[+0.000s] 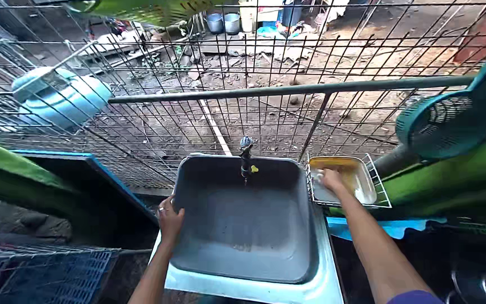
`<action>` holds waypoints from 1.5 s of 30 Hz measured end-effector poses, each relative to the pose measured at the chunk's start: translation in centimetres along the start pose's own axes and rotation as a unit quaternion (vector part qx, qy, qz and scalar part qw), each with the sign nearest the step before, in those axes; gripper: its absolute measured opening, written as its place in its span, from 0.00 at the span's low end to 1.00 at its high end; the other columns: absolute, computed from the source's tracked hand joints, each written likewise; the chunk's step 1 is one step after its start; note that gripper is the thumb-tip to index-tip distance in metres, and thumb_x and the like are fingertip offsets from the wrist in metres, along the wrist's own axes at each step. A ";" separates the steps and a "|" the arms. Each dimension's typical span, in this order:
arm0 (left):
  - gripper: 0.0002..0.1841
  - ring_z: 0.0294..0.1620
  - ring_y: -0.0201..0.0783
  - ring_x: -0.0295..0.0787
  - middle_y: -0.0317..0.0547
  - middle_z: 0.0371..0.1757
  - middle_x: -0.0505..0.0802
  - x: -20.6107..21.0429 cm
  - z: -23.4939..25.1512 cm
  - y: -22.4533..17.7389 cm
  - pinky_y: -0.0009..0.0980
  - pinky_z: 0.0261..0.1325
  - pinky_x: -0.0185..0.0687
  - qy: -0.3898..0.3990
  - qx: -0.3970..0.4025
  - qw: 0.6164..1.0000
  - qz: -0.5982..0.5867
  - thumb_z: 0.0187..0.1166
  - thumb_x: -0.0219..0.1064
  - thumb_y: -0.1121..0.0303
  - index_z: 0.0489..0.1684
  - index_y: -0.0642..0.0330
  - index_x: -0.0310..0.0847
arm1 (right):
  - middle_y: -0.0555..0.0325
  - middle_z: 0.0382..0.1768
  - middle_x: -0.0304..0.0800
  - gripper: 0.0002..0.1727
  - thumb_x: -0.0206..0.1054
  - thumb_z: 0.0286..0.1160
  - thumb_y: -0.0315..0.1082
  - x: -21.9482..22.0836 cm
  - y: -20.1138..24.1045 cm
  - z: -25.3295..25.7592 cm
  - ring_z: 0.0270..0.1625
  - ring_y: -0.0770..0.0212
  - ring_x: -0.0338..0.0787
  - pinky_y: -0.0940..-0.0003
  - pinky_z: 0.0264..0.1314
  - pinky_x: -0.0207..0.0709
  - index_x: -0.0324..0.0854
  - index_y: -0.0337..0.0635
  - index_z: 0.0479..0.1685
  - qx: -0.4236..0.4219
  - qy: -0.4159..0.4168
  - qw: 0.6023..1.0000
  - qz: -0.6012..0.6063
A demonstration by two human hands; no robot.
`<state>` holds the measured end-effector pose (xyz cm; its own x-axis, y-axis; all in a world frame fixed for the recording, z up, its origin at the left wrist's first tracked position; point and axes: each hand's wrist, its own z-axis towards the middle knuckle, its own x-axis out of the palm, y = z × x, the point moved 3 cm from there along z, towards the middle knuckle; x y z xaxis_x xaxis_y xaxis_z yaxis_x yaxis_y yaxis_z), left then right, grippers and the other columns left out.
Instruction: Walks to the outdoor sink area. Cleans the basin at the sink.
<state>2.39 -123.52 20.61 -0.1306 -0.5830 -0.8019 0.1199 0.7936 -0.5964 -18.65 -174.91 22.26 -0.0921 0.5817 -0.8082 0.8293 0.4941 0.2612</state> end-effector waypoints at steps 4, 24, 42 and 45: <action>0.35 0.73 0.70 0.81 0.77 0.71 0.83 0.5 1.2 6.0 0.61 0.79 0.71 0.127 -0.023 0.991 0.021 0.84 0.65 0.69 0.90 0.70 0.56 | 0.22 0.63 0.84 0.24 0.52 0.94 0.38 -3.1 1.3 -5.0 0.71 0.32 0.83 0.37 0.77 0.68 0.81 0.20 0.62 -0.003 -0.187 0.951 0.245; 0.33 0.46 0.78 0.92 0.81 0.47 0.91 1.3 2.1 10.4 0.72 0.52 0.81 0.123 0.201 0.969 0.077 0.73 0.66 0.65 0.73 0.86 0.72 | 0.45 0.83 0.76 0.25 0.63 0.78 0.25 35.0 31.4 -7.3 0.88 0.42 0.71 0.28 0.87 0.56 0.81 0.36 0.76 -0.377 -0.208 0.902 0.044; 0.34 0.37 0.68 0.96 0.70 0.39 0.95 2.9 3.0 10.9 0.64 0.41 0.87 0.095 0.275 0.956 0.034 0.76 0.57 0.58 0.70 0.86 0.75 | 0.33 0.86 0.67 0.27 0.56 0.83 0.24 30.0 40.9 -5.4 0.91 0.34 0.63 0.41 0.93 0.52 0.72 0.27 0.81 -0.140 -0.150 0.967 0.153; 0.33 0.37 0.69 0.96 0.70 0.38 0.95 2.5 2.8 10.9 0.65 0.42 0.86 0.106 0.264 0.958 0.032 0.76 0.58 0.59 0.70 0.86 0.75 | 0.39 0.79 0.80 0.21 0.62 0.76 0.20 35.1 36.1 -8.8 0.85 0.37 0.74 0.38 0.90 0.58 0.85 0.29 0.68 -0.327 -0.171 0.914 0.168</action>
<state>6.09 -116.75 12.03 -0.2967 -0.4427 -0.8461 0.6090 0.5948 -0.5247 3.21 -131.02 7.94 0.3771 0.5907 -0.7133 0.2618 0.6708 0.6939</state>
